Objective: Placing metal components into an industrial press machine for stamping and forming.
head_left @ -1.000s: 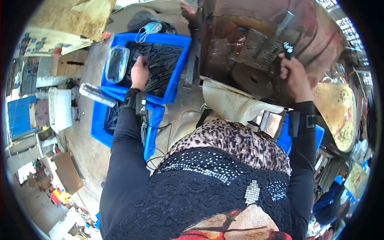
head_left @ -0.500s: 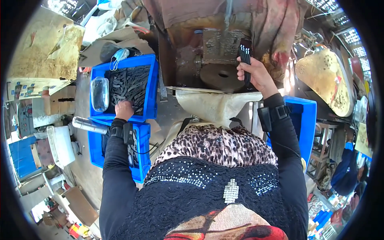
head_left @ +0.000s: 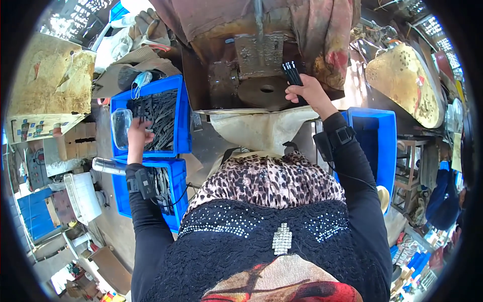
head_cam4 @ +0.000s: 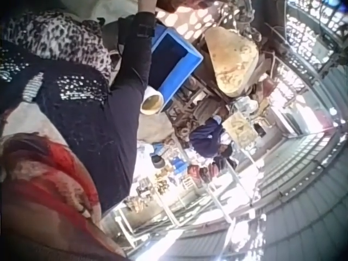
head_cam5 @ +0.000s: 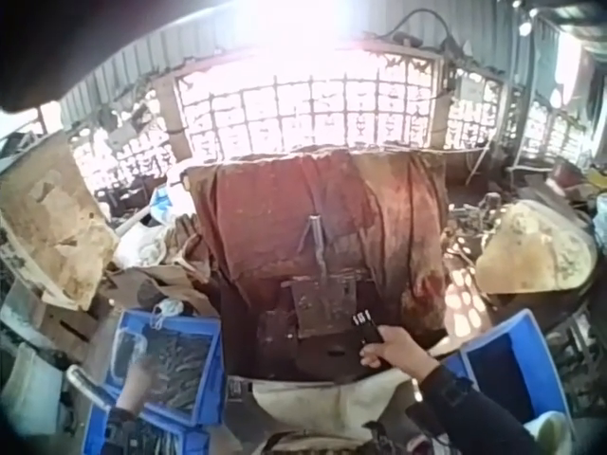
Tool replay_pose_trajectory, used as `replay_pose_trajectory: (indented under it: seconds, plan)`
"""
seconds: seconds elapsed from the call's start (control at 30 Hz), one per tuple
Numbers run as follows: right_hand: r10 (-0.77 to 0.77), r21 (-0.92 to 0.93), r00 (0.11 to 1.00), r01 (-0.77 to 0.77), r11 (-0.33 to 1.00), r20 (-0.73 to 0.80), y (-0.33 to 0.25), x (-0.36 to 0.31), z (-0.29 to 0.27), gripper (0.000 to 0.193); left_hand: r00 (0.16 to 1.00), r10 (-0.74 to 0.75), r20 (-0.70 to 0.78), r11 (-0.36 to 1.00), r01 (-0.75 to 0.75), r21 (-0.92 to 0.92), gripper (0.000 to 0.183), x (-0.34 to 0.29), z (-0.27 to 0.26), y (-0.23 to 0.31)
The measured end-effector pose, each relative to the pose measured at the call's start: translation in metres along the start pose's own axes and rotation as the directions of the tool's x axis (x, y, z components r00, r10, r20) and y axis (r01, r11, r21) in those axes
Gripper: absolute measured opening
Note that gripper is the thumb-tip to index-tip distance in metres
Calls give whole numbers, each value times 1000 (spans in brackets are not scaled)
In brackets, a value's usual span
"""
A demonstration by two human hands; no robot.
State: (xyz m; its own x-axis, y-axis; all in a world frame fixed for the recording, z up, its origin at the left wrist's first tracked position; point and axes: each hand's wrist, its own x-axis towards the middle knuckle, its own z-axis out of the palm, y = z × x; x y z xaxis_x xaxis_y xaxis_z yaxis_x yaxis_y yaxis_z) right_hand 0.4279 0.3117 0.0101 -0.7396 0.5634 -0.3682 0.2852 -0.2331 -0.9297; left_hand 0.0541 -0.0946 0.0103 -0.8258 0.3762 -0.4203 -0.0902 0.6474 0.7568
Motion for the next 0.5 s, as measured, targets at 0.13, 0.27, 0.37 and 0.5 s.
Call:
replay_pose_trajectory:
  seconds: [0.13,0.27,0.37,0.5]
  plan:
    - [13,-111,998,-6,994,60,0,0,3,12,941,335,49,932,-324,-159,33,-28,36,55]
    - [27,-98,999,-25,995,19,1,-2,6,9,884,462,65,855,-425,-297,52,-41,65,84]
    - [6,-90,999,-11,996,-50,7,-5,0,11,900,435,10,845,-405,-350,53,-44,71,83]
    - [-31,-143,998,22,989,-62,4,-4,11,13,947,317,-42,841,-302,-449,53,-39,50,76]
